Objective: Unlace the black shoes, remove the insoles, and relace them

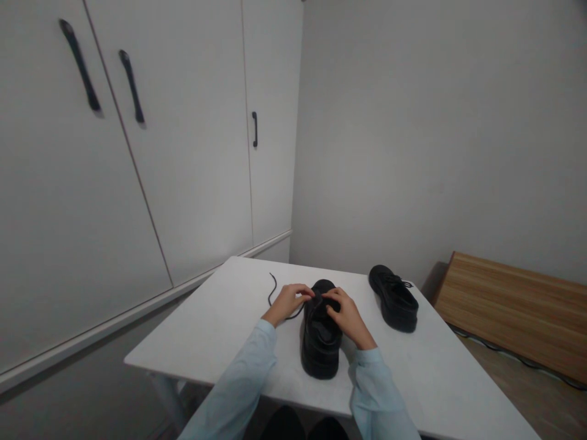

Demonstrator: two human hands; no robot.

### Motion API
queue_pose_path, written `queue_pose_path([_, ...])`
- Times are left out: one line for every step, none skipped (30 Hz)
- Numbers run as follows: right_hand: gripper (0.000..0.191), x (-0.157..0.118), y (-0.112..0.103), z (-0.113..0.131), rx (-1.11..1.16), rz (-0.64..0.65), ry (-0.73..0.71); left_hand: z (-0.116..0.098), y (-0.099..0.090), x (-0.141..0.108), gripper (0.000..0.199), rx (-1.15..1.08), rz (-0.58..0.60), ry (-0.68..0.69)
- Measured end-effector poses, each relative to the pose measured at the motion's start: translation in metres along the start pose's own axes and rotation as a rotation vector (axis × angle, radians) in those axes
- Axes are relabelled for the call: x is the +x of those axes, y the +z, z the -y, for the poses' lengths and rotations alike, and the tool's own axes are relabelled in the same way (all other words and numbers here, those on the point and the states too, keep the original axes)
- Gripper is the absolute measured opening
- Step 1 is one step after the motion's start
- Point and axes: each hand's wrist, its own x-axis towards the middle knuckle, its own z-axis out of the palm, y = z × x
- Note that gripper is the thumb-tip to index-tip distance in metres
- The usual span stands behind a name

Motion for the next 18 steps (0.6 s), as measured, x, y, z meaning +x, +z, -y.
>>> queue_pose_path([0.031,0.001,0.000,0.001,-0.031,0.009,0.008,0.000,-0.001,0.000,0.014,0.000,0.008,-0.004])
queue_pose_path([0.028,0.001,-0.001,0.002,-0.065,0.017,0.016,0.000,-0.001,0.000,0.014,0.000,0.010,-0.006])
queue_pose_path([0.025,0.002,-0.001,0.003,-0.102,0.023,0.025,0.000,-0.001,0.000,0.014,0.001,0.005,-0.007])
queue_pose_path([0.022,0.003,-0.001,0.005,-0.138,0.028,0.034,0.001,-0.001,0.000,0.014,0.000,-0.004,-0.006])
queue_pose_path([0.019,0.004,-0.001,0.007,-0.173,0.030,0.042,0.001,0.000,0.000,0.014,-0.001,-0.014,-0.004])
queue_pose_path([0.017,0.006,-0.001,0.008,-0.205,0.030,0.051,0.001,0.000,0.001,0.014,-0.004,-0.021,0.000])
queue_pose_path([0.015,0.007,0.000,0.009,-0.235,0.027,0.061,0.001,0.000,0.001,0.014,-0.008,-0.025,0.001])
queue_pose_path([0.014,0.009,0.001,0.010,-0.262,0.022,0.074,0.002,0.001,0.001,0.013,-0.011,-0.025,0.000])
queue_pose_path([0.013,0.010,0.002,0.011,-0.290,0.016,0.086,0.001,0.001,0.001,0.013,-0.014,-0.019,-0.002])
queue_pose_path([0.012,0.012,0.003,0.012,-0.319,0.009,0.096,0.001,0.001,0.001,0.013,-0.016,-0.009,-0.005])
queue_pose_path([0.011,0.013,0.003,0.013,-0.348,0.001,0.103,0.001,0.001,0.001,0.013,-0.016,0.001,-0.005])
queue_pose_path([0.010,0.013,0.004,0.014,-0.376,-0.005,0.106,0.001,0.000,0.001,0.012,-0.012,0.010,-0.002])
queue_pose_path([0.009,0.014,0.005,0.014,-0.401,-0.010,0.105,0.001,0.000,0.001,0.013,-0.005,0.019,0.007])
queue_pose_path([0.010,0.014,0.006,0.015,-0.419,-0.015,0.102,0.001,0.000,0.001,0.014,0.005,0.024,0.020])
queue_pose_path([0.010,0.013,0.006,0.015,-0.429,-0.021,0.099,0.002,0.000,0.001,0.017,0.023,0.022,0.035])
queue_pose_path([0.010,0.013,0.006,0.015,-0.429,-0.026,0.094,0.003,0.000,0.001,0.020,0.052,0.015,0.048])
queue_pose_path([0.009,0.013,0.006,0.014,-0.421,-0.034,0.090,0.004,0.000,0.001,0.022,0.096,-0.001,0.053])
queue_pose_path([0.008,0.012,0.006,0.013,-0.405,-0.045,0.087,0.006,0.000,0.001,0.025,0.154,-0.023,0.051])
